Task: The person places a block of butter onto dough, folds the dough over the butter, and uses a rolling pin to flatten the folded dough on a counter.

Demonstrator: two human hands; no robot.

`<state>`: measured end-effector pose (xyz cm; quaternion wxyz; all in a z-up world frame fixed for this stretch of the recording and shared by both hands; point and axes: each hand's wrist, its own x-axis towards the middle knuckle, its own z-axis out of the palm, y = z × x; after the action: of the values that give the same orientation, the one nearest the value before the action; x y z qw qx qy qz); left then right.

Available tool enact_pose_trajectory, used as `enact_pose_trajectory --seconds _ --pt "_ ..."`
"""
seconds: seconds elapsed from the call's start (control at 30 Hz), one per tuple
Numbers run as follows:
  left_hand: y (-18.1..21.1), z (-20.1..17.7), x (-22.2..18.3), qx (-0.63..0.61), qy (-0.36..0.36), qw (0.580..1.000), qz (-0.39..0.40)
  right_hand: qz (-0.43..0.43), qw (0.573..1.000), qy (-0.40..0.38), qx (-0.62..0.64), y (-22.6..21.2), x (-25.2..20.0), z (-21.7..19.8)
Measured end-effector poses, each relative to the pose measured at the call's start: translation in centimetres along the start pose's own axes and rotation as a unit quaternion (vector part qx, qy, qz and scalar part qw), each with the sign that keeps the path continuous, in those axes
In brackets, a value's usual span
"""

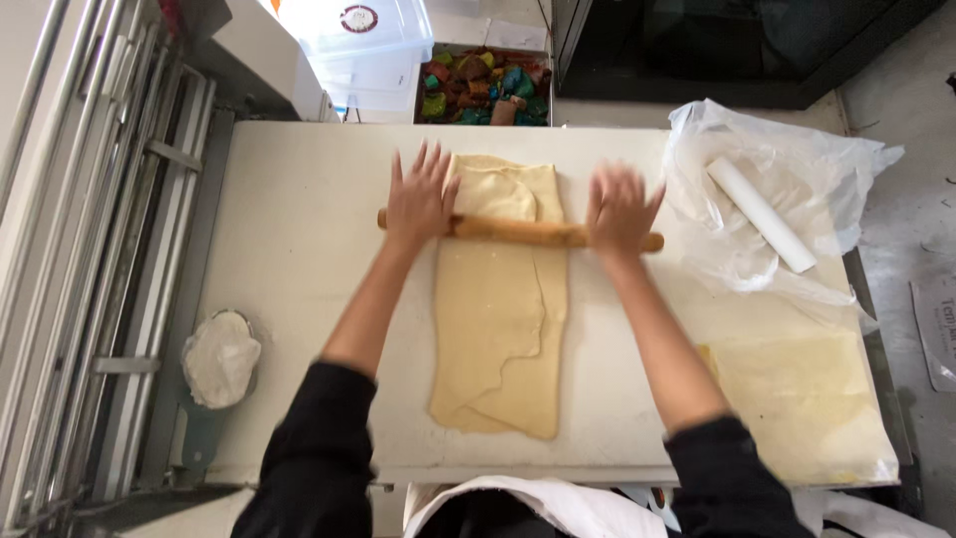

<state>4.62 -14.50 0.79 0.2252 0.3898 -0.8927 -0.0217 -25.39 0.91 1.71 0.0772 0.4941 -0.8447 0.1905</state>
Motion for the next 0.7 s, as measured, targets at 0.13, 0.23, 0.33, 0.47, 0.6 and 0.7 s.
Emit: enact_pose_trajectory --seconds 0.13,0.23,0.33,0.47,0.6,0.7 --pt "1.9 -2.1 -8.1 -0.015 0.001 0.999 0.042 -0.205 0.977 0.035 -0.056 0.2 -9.9 -2.9" --pt "1.0 -4.7 -8.0 -0.053 0.002 0.993 0.107 -0.309 0.950 0.012 -0.041 1.0 -10.0 -5.5" --pt "0.5 -4.2 -4.6 -0.013 -0.036 0.992 0.119 -0.280 0.956 -0.085 0.008 1.7 -4.5 -3.9" --pt "-1.1 -2.5 2.7 0.104 -0.100 0.987 0.069 -0.212 0.963 -0.125 -0.108 1.2 3.8 -0.9" --pt "0.0 -0.6 1.9 0.058 -0.083 0.992 -0.074 -0.064 0.998 -0.014 -0.024 -0.2 2.2 -0.1" --pt "0.4 -1.4 -2.9 0.009 -0.022 0.999 -0.021 -0.160 0.985 0.035 -0.058 -0.6 -2.7 -1.6"
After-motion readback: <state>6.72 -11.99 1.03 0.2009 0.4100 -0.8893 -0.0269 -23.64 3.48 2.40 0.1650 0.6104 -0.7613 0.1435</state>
